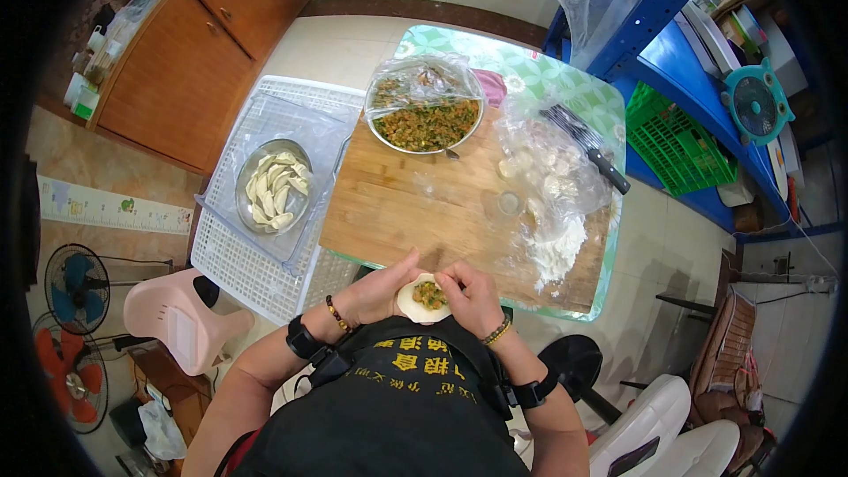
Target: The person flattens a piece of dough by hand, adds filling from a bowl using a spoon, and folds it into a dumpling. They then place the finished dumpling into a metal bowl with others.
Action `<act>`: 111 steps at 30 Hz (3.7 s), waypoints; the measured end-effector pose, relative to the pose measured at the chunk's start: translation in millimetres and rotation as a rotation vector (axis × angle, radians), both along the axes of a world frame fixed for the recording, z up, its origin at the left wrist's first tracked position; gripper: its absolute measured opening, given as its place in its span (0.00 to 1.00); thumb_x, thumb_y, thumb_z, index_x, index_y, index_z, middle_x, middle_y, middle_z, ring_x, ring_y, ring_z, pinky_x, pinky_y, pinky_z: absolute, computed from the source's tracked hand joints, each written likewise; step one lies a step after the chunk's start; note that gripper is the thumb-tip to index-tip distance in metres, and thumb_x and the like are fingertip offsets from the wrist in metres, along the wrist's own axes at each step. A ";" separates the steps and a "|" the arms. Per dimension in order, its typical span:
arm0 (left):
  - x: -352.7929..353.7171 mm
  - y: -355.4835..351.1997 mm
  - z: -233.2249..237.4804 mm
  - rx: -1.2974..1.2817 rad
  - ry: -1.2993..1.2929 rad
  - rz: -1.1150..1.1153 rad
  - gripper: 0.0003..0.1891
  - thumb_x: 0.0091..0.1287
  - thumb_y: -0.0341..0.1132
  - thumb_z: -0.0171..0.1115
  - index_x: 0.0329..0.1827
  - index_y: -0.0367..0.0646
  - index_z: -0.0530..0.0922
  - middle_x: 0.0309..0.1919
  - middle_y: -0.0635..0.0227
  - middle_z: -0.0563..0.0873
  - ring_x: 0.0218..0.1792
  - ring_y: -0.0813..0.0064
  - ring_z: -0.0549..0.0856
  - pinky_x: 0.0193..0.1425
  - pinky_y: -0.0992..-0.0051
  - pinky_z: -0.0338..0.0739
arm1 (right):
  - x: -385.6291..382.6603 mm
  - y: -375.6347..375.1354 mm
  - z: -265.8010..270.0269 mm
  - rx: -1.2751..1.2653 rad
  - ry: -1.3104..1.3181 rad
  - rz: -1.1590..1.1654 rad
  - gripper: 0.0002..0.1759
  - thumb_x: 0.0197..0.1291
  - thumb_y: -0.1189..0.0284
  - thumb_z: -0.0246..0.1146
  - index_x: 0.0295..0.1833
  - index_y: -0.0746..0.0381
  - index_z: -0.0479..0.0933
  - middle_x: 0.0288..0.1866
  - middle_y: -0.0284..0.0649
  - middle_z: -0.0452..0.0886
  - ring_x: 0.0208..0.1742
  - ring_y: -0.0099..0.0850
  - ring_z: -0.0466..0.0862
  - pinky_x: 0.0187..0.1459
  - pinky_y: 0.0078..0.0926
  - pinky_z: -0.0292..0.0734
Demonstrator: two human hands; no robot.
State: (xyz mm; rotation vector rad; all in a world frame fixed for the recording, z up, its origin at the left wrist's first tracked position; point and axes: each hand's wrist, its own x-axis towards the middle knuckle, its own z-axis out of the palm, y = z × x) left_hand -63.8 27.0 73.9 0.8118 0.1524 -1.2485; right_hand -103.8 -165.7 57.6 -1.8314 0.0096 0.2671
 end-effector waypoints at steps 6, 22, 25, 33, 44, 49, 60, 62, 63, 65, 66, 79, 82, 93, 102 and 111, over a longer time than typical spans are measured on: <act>-0.7 -0.4 -3.7 -0.008 0.037 0.021 0.40 0.77 0.62 0.27 0.66 0.31 0.68 0.58 0.57 0.81 0.57 0.70 0.83 0.63 0.71 0.77 | 3.5 -0.8 9.6 -0.261 -0.138 0.005 0.09 0.63 0.69 0.63 0.36 0.65 0.81 0.28 0.45 0.83 0.27 0.36 0.83 0.29 0.31 0.75; -1.6 6.4 -7.0 0.071 -0.005 0.030 0.36 0.76 0.62 0.29 0.66 0.37 0.66 0.55 0.57 0.80 0.53 0.66 0.85 0.50 0.67 0.86 | 4.6 3.6 14.0 -0.194 -0.077 0.057 0.07 0.60 0.72 0.65 0.38 0.64 0.82 0.31 0.46 0.84 0.30 0.38 0.85 0.33 0.31 0.78; -1.8 4.3 -8.3 0.132 -0.054 -0.018 0.37 0.75 0.65 0.32 0.62 0.37 0.69 0.51 0.57 0.81 0.46 0.69 0.86 0.43 0.71 0.87 | 6.7 5.6 17.4 -0.243 -0.159 0.137 0.05 0.59 0.73 0.64 0.37 0.64 0.81 0.32 0.45 0.83 0.33 0.42 0.84 0.35 0.35 0.78; 1.5 0.2 5.8 0.279 -0.230 -0.091 0.38 0.73 0.67 0.33 0.62 0.40 0.71 0.48 0.61 0.81 0.44 0.74 0.85 0.36 0.75 0.87 | 12.3 8.6 17.2 -0.293 -0.314 0.201 0.04 0.59 0.73 0.65 0.36 0.62 0.78 0.30 0.43 0.82 0.31 0.44 0.81 0.39 0.35 0.73; 7.7 0.3 -7.0 0.126 -0.048 -0.014 0.43 0.73 0.67 0.27 0.62 0.33 0.73 0.51 0.61 0.84 0.48 0.74 0.86 0.48 0.72 0.86 | 12.4 0.9 3.8 -0.026 -0.059 0.127 0.06 0.64 0.73 0.64 0.40 0.66 0.77 0.30 0.37 0.81 0.33 0.24 0.79 0.35 0.23 0.74; 7.0 -3.3 0.9 0.121 -0.053 -0.019 0.44 0.73 0.68 0.27 0.63 0.33 0.72 0.52 0.61 0.83 0.51 0.73 0.85 0.48 0.71 0.86 | 14.7 2.8 6.8 -0.021 0.001 0.102 0.07 0.65 0.73 0.63 0.39 0.66 0.78 0.30 0.36 0.81 0.31 0.20 0.77 0.33 0.21 0.73; -0.8 -10.1 10.4 0.103 0.026 0.044 0.39 0.76 0.64 0.29 0.65 0.35 0.69 0.54 0.59 0.83 0.53 0.70 0.85 0.58 0.70 0.82 | 22.1 0.0 13.7 -0.302 -0.280 0.196 0.08 0.61 0.71 0.64 0.34 0.65 0.81 0.25 0.45 0.81 0.28 0.40 0.81 0.31 0.32 0.73; -0.5 -5.4 -0.3 0.014 0.096 0.076 0.38 0.77 0.61 0.29 0.65 0.34 0.69 0.55 0.58 0.82 0.54 0.69 0.84 0.60 0.69 0.81 | 21.9 -2.4 14.2 -0.291 -0.258 0.196 0.08 0.62 0.71 0.63 0.36 0.65 0.82 0.26 0.45 0.82 0.28 0.38 0.82 0.32 0.31 0.74; 0.0 -4.4 -2.7 0.013 0.095 0.075 0.38 0.77 0.61 0.29 0.65 0.34 0.69 0.55 0.58 0.82 0.54 0.69 0.84 0.60 0.69 0.81 | 20.3 -3.2 16.0 -0.213 -0.214 0.076 0.09 0.63 0.69 0.63 0.37 0.65 0.82 0.28 0.45 0.82 0.31 0.40 0.82 0.34 0.33 0.74; 1.6 -3.7 -5.3 0.064 0.055 0.170 0.36 0.78 0.59 0.28 0.65 0.33 0.69 0.57 0.58 0.81 0.56 0.68 0.83 0.61 0.68 0.80 | 18.0 -8.0 21.2 -0.138 -0.172 -0.044 0.10 0.63 0.68 0.63 0.39 0.64 0.82 0.30 0.45 0.83 0.33 0.42 0.83 0.36 0.34 0.75; 3.0 -4.1 -3.7 0.061 0.055 0.170 0.36 0.78 0.59 0.28 0.65 0.33 0.69 0.57 0.58 0.81 0.56 0.68 0.83 0.61 0.68 0.80 | 17.4 -13.3 24.4 -0.155 -0.109 -0.025 0.10 0.62 0.67 0.64 0.39 0.64 0.82 0.29 0.45 0.83 0.32 0.40 0.83 0.37 0.34 0.75; 3.7 -5.4 2.1 0.043 0.044 0.302 0.35 0.78 0.58 0.27 0.66 0.35 0.67 0.59 0.57 0.79 0.59 0.63 0.81 0.62 0.62 0.80 | 14.4 -9.4 19.9 -0.276 -0.220 -0.018 0.08 0.58 0.71 0.67 0.32 0.66 0.83 0.23 0.44 0.81 0.26 0.35 0.81 0.30 0.31 0.71; 2.4 -8.0 5.2 0.033 0.047 0.298 0.35 0.78 0.58 0.27 0.66 0.35 0.67 0.60 0.56 0.78 0.59 0.62 0.81 0.62 0.61 0.80 | 13.5 -6.0 18.3 -0.293 -0.278 -0.024 0.08 0.58 0.72 0.66 0.30 0.65 0.82 0.22 0.44 0.80 0.26 0.37 0.81 0.33 0.34 0.71; 10.0 -1.5 1.8 -0.087 0.136 0.375 0.33 0.79 0.57 0.29 0.67 0.35 0.65 0.62 0.52 0.76 0.61 0.57 0.79 0.64 0.59 0.78 | -0.4 -15.1 40.1 -0.445 -0.626 0.098 0.21 0.45 0.73 0.73 0.48 0.59 0.79 0.55 0.49 0.77 0.54 0.48 0.77 0.53 0.42 0.71; 2.4 -6.9 7.5 -0.210 0.283 0.364 0.31 0.79 0.56 0.30 0.65 0.38 0.68 0.59 0.59 0.78 0.60 0.65 0.80 0.65 0.64 0.77 | -0.8 -4.3 37.1 -0.481 -0.740 0.186 0.15 0.44 0.73 0.74 0.41 0.57 0.82 0.62 0.48 0.74 0.65 0.50 0.73 0.61 0.44 0.70; -5.1 1.9 4.5 -0.223 0.040 0.243 0.23 0.77 0.44 0.51 0.67 0.39 0.66 0.60 0.60 0.77 0.59 0.67 0.81 0.65 0.66 0.77 | 2.0 -1.7 49.7 -0.223 -0.466 0.000 0.09 0.47 0.77 0.72 0.36 0.59 0.82 0.60 0.47 0.76 0.67 0.49 0.71 0.64 0.44 0.67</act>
